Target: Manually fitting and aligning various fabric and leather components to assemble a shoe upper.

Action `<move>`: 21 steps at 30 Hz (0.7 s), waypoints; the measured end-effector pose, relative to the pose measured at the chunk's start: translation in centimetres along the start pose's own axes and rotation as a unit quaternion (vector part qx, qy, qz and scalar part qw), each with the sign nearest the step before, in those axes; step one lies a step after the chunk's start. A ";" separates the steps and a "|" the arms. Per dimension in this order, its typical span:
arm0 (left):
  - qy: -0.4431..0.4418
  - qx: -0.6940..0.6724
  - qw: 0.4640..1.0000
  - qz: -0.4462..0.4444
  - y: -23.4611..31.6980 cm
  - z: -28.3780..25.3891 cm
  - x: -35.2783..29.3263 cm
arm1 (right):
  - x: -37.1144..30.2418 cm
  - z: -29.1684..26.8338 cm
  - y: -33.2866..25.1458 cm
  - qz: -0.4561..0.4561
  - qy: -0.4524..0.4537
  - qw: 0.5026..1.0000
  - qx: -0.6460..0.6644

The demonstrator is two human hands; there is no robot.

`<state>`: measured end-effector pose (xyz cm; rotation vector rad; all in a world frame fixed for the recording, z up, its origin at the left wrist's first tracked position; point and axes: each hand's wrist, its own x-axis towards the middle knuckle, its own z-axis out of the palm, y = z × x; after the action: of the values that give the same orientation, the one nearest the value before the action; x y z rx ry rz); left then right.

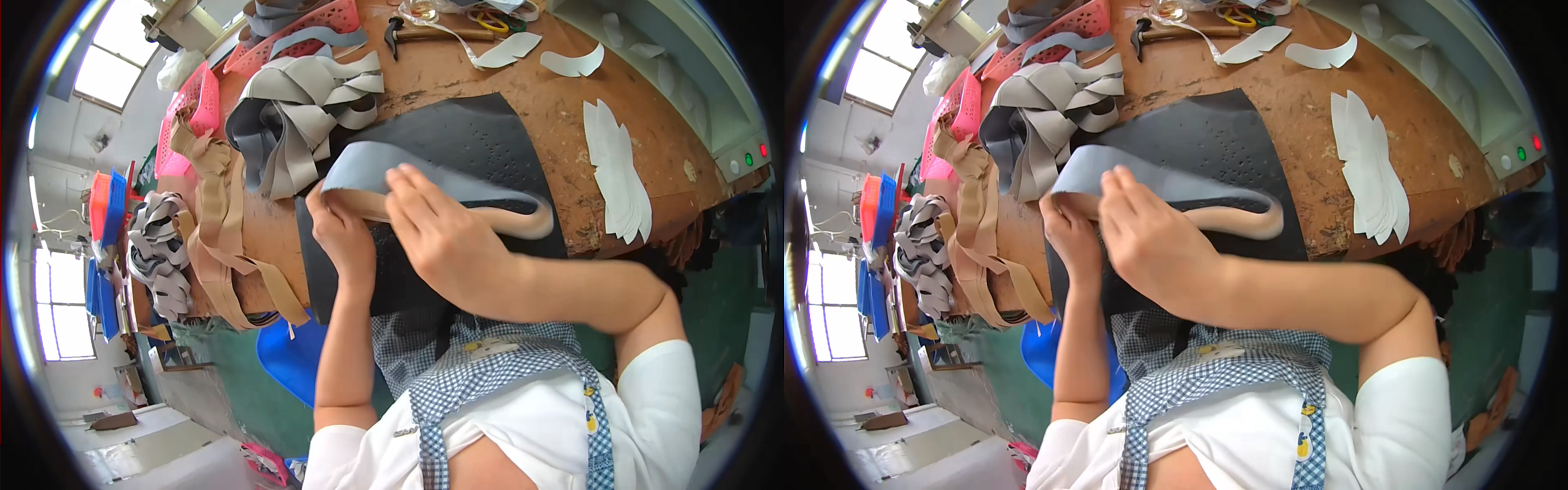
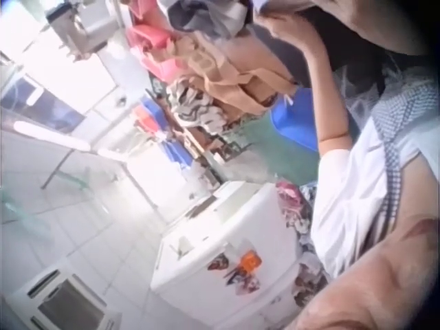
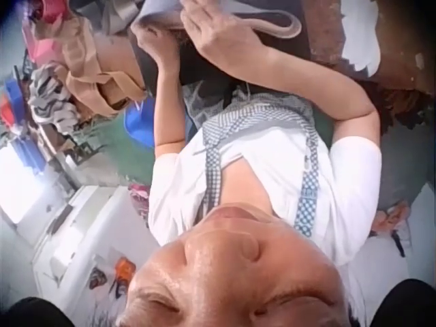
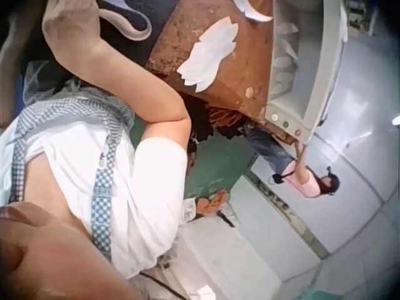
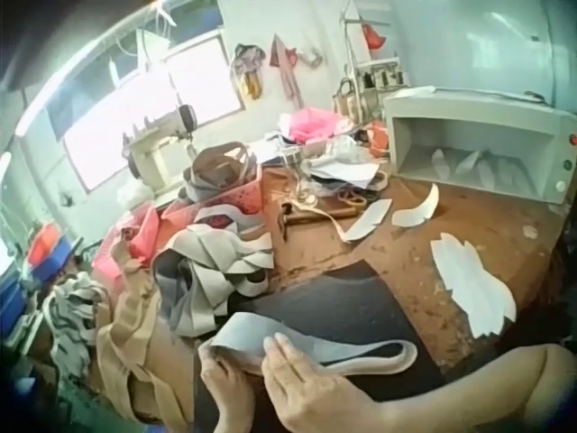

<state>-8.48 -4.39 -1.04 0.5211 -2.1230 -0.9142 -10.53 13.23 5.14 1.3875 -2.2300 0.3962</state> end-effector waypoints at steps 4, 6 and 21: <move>0.007 0.058 0.996 -0.073 -0.6 -0.9 -4.0 | -4.3 2.5 -1.9 0.028 -0.024 0.997 0.075; -0.057 0.047 0.986 -0.152 1.1 -1.8 -4.1 | -4.6 3.5 -2.2 0.138 -0.106 0.967 0.188; -0.095 0.222 0.970 -0.015 -2.2 -1.8 -2.6 | -4.4 6.0 2.6 0.008 -0.256 0.942 0.215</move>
<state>-5.31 -5.00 -3.11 0.7109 -2.5160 -0.5149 -12.67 14.81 -2.21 1.8717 -2.6804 0.6128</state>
